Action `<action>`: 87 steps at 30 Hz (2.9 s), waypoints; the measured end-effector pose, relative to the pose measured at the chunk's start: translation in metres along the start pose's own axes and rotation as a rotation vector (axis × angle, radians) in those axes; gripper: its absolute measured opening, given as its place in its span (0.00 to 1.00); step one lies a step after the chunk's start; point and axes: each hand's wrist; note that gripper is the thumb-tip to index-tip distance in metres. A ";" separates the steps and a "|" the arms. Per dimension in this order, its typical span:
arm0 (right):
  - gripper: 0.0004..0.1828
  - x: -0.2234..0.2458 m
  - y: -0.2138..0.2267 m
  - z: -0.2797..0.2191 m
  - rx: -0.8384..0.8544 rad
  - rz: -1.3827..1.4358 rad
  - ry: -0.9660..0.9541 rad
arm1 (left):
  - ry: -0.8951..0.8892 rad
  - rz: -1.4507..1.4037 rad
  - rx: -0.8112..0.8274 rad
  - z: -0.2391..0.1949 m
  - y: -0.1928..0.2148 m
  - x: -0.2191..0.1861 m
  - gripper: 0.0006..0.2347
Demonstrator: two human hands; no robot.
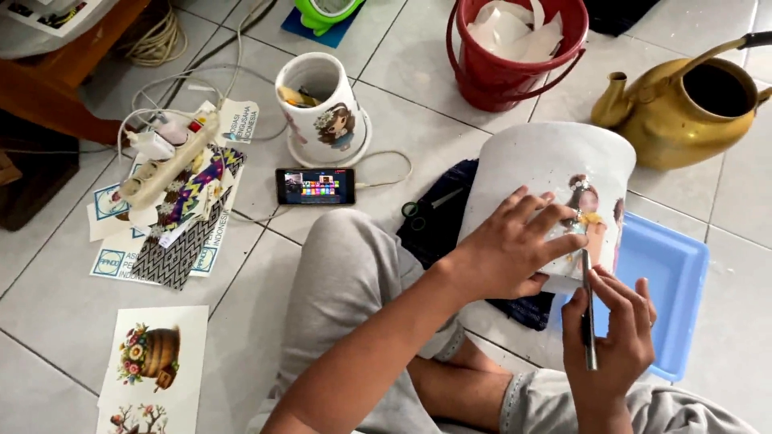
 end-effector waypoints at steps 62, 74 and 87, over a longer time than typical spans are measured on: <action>0.12 0.011 0.015 0.002 0.100 0.007 0.027 | -0.049 -0.133 0.028 -0.004 0.020 0.006 0.28; 0.11 0.001 0.016 0.002 0.155 0.068 0.063 | -0.049 -0.141 -0.021 -0.012 0.021 0.011 0.28; 0.07 -0.017 0.015 -0.007 -0.086 0.555 -0.721 | -0.060 0.052 -0.023 -0.027 0.015 0.012 0.26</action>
Point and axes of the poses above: each hand's wrist, its own z-axis towards the middle knuckle, its own y-axis out of the back of the hand, x = y × z, and after that the axes turned 1 degree about x, right-handed
